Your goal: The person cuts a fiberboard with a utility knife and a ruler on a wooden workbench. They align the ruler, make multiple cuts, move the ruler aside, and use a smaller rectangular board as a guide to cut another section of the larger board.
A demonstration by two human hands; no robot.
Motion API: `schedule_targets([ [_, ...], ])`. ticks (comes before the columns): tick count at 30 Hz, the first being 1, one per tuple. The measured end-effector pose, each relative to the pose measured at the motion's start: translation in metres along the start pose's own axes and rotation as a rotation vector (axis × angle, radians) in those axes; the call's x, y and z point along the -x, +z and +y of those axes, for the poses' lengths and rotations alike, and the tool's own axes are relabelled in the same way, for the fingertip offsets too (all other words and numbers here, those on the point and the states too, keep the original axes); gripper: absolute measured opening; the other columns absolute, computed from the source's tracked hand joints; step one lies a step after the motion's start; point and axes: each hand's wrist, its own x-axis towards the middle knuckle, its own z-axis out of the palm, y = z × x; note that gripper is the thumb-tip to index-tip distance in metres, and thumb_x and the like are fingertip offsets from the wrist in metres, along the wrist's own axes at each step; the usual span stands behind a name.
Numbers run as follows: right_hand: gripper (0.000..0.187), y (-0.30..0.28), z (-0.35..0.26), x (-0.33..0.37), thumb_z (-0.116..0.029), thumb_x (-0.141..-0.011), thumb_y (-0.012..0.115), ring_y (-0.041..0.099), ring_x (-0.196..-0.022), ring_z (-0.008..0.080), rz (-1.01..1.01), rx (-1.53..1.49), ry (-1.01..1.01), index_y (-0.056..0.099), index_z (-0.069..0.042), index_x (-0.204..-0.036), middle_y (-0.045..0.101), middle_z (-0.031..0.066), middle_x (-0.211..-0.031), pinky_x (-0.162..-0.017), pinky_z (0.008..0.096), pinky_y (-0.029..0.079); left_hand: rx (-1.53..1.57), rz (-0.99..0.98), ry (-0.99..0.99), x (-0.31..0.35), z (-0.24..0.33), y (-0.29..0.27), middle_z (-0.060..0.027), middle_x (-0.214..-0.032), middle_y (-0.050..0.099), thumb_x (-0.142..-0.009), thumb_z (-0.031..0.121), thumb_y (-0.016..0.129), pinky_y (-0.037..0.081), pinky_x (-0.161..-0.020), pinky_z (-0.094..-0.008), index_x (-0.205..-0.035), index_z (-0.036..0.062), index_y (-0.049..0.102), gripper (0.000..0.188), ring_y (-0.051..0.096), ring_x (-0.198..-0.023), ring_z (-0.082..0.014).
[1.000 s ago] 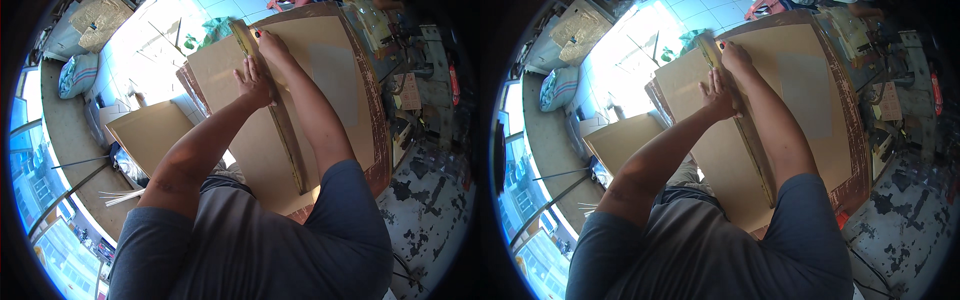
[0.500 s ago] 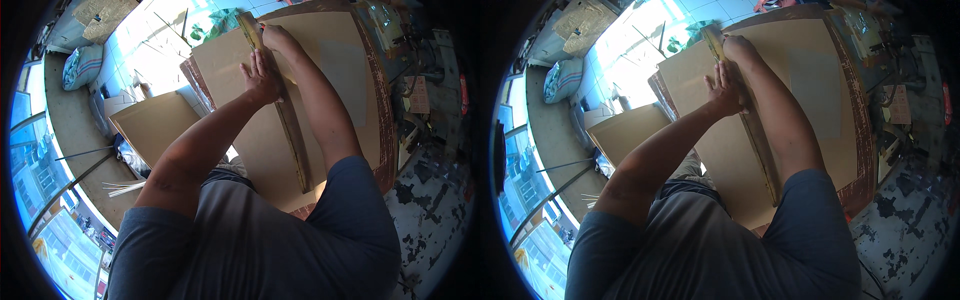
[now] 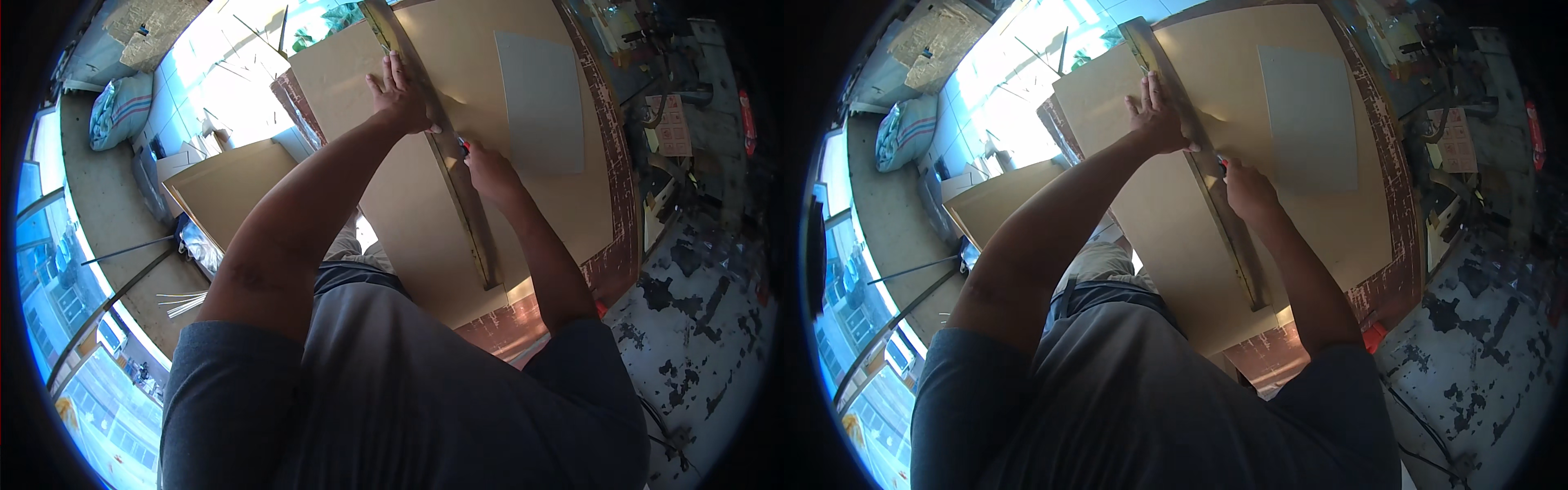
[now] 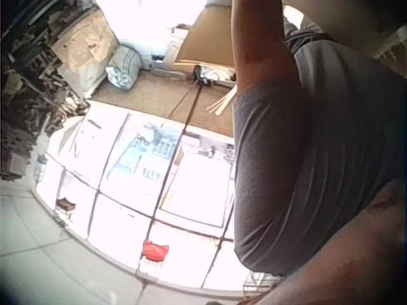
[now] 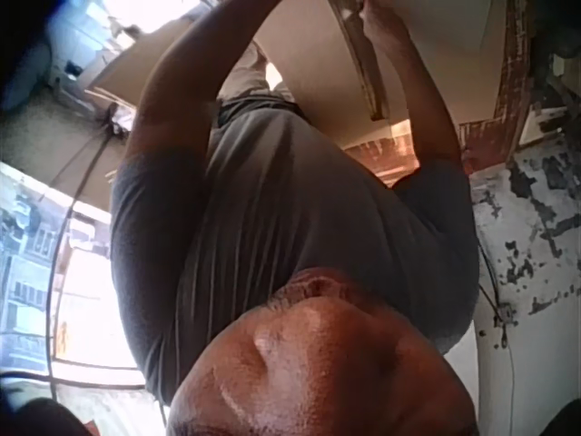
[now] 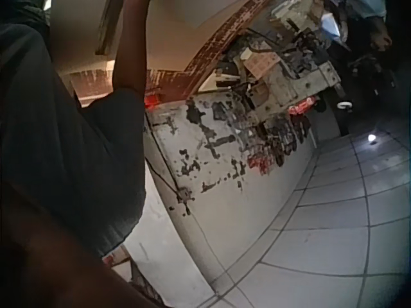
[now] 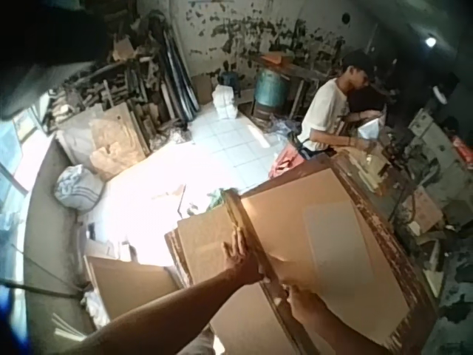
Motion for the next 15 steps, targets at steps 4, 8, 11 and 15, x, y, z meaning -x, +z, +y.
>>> schedule_targets([
  [4, 0.025, 0.009, 0.014, 0.066, -0.020, -0.102, 0.054, 0.068, -0.090, 0.0471, -0.102, 0.045, 0.068, 0.053, 0.003, -0.111, 0.069, 0.0283, -0.090, -0.078, 0.0561, 0.053, -0.021, 0.012, -0.020, 0.000, -0.002, -0.001, -0.0317, -0.165, -0.010, -0.066, 0.072, 0.081, 0.009, -0.118, -0.0706, -0.156, -0.0126, 0.002, 0.147, -0.009, -0.155, -0.0429],
  [8, 0.023, 0.017, 0.029, 0.113, -0.019, -0.102, 0.053, 0.070, -0.092, 0.0447, -0.167, 0.057, 0.137, 0.054, 0.001, -0.112, 0.070, 0.0277, -0.093, -0.078, 0.0548, 0.055, -0.044, -0.004, -0.016, 0.000, 0.003, -0.004, -0.0320, -0.165, -0.012, -0.066, 0.072, 0.081, 0.007, -0.118, -0.0698, -0.156, -0.0120, 0.001, 0.147, -0.011, -0.155, -0.0430],
  [11, 0.024, 0.022, 0.041, 0.136, -0.020, -0.101, 0.054, 0.070, -0.092, 0.0444, -0.185, 0.060, 0.154, 0.054, 0.002, -0.112, 0.070, 0.0279, -0.093, -0.079, 0.0544, 0.055, -0.070, -0.012, -0.030, -0.002, 0.004, -0.004, -0.0322, -0.165, -0.013, -0.066, 0.072, 0.081, 0.007, -0.118, -0.0696, -0.157, -0.0114, 0.003, 0.146, -0.012, -0.155, -0.0431],
  [15, 0.026, -0.005, 0.045, 0.145, -0.020, -0.101, 0.055, 0.069, -0.095, 0.0447, -0.318, 0.140, 0.135, 0.054, 0.003, -0.113, 0.069, 0.0286, -0.097, -0.081, 0.0541, 0.054, -0.082, -0.056, -0.019, -0.001, 0.002, -0.006, -0.0347, -0.162, -0.018, -0.067, 0.075, 0.078, 0.009, -0.117, -0.0710, -0.155, -0.0137, -0.003, 0.149, -0.014, -0.154, -0.0460],
])
